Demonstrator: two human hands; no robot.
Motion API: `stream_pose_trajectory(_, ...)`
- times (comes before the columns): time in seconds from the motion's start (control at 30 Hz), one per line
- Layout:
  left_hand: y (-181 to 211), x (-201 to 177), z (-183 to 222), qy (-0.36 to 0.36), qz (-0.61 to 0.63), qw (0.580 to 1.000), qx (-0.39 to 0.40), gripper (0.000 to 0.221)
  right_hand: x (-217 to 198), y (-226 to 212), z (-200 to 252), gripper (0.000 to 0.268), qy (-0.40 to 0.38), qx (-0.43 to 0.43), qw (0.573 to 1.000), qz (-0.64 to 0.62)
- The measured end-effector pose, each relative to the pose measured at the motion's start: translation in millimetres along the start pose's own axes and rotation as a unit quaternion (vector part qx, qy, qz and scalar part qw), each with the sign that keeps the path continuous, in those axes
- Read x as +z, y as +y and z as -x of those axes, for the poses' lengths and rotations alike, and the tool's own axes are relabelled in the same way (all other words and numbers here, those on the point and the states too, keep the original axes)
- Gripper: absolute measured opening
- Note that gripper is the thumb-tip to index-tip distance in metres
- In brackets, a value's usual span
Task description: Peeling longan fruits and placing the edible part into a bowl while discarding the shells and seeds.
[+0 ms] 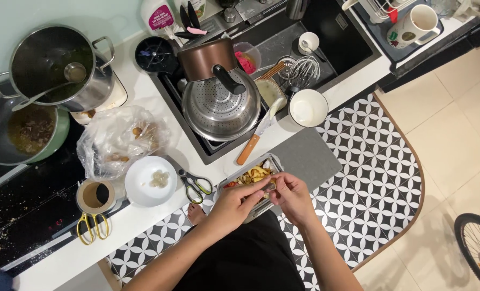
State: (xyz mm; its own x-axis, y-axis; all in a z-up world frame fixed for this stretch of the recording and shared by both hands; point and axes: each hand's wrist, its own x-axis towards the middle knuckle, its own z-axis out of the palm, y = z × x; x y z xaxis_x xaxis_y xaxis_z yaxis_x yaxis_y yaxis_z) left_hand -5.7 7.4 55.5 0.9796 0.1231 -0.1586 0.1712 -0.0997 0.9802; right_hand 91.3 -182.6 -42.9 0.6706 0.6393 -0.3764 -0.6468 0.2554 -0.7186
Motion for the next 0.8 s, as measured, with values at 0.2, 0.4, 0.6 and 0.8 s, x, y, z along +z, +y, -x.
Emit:
stream_pose_trajectory(0.2, 1.7, 0.2, 3.6, 0.018, -0.047, 0.999, -0.001, 0.034, 1.7, -19.1, -1.8, 0.034, -0.001, 0.035, 0.985, 0.167)
stream_pose_trajectory(0.4, -6.9, 1.9, 1.4, -0.004, -0.014, 1.0, -0.017, 0.033, -8.9, -32.4, -5.9, 0.043, -0.111, 0.06, 0.951, 0.281)
stream_pose_trajectory(0.6, -13.2, 0.8, -1.8, 0.015, -0.09, 0.995, 0.039, 0.034, -26.8, -17.8, -10.8, 0.053, -0.111, 0.125, 0.947, 0.275)
stream_pose_trajectory(0.8, -26.9, 1.2, 3.4, 0.008, -0.254, 0.96, 0.114, 0.045, 15.5, -27.9, -7.6, 0.051, -0.083, 0.155, 0.97, 0.17)
